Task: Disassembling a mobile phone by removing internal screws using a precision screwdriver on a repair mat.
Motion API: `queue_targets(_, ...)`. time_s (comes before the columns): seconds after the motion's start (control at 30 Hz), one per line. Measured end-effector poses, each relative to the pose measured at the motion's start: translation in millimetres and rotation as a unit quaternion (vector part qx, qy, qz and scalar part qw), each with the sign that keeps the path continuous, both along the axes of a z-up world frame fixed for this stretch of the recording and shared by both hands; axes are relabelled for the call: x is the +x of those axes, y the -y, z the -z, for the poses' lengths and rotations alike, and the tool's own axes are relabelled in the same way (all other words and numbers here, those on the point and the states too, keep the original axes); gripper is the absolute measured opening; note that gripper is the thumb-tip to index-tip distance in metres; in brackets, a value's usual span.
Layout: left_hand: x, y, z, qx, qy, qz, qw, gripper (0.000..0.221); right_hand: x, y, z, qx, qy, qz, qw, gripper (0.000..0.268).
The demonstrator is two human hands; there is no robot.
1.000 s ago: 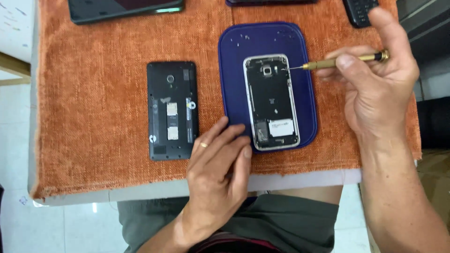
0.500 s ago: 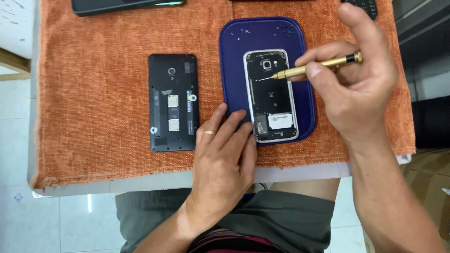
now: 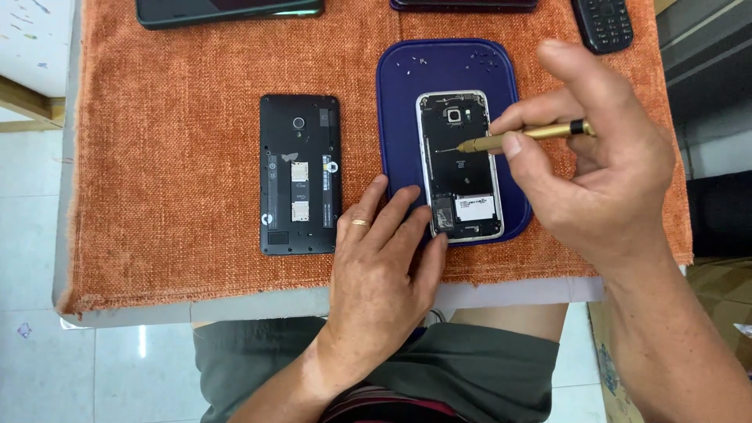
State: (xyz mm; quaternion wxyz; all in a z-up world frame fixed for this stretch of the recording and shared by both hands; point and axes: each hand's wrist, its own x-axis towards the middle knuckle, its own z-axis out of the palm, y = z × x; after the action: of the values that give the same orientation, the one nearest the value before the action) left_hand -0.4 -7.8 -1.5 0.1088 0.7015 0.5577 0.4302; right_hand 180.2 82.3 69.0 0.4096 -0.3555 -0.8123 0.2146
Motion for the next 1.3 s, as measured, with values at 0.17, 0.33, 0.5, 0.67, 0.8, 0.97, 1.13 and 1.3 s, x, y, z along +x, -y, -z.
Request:
queue_targets(0.17, -1, -1, -5, -0.012, -0.03, 0.008, 0.999, 0.031, -5, -1, -8, 0.046, 0.091, 0.023, 0.995, 0.053)
queue_targets(0.33, -1, -1, -4, -0.008, -0.03, 0.003, 1.0, 0.031, -9, -6, -8, 0.054, 0.108, 0.0, 0.993, 0.054)
queue_targets(0.5, -1, 0, -1, -0.012, -0.028, 0.004, 1.0, 0.033, -11, -6, -9, 0.045, 0.105, -0.01, 0.993, 0.054)
queue_targets(0.67, -2, -2, -4, -0.004, -0.026, 0.007, 1.0, 0.031, -14, -6, -9, 0.046, 0.116, 0.003, 0.992, 0.054)
queue_targets(0.8, -2, -1, -4, -0.012, -0.023, 0.013, 1.0, 0.032, -15, -8, -7, 0.045, 0.116, 0.0, 0.992, 0.055)
queue_targets(0.97, -2, -1, -4, -0.013, -0.025, 0.013, 1.0, 0.032, -17, -9, -7, 0.046, 0.116, -0.009, 0.992, 0.054)
queue_targets(1.13, -3, -1, -4, -0.016, -0.025, 0.014, 0.999, 0.033, -18, -10, -7, 0.057, 0.126, -0.001, 0.99, 0.053)
queue_targets(1.3, -2, 0, -3, -0.024, -0.025, 0.021, 0.999, 0.035, -20, -11, -9, 0.066, 0.128, 0.005, 0.99, 0.052)
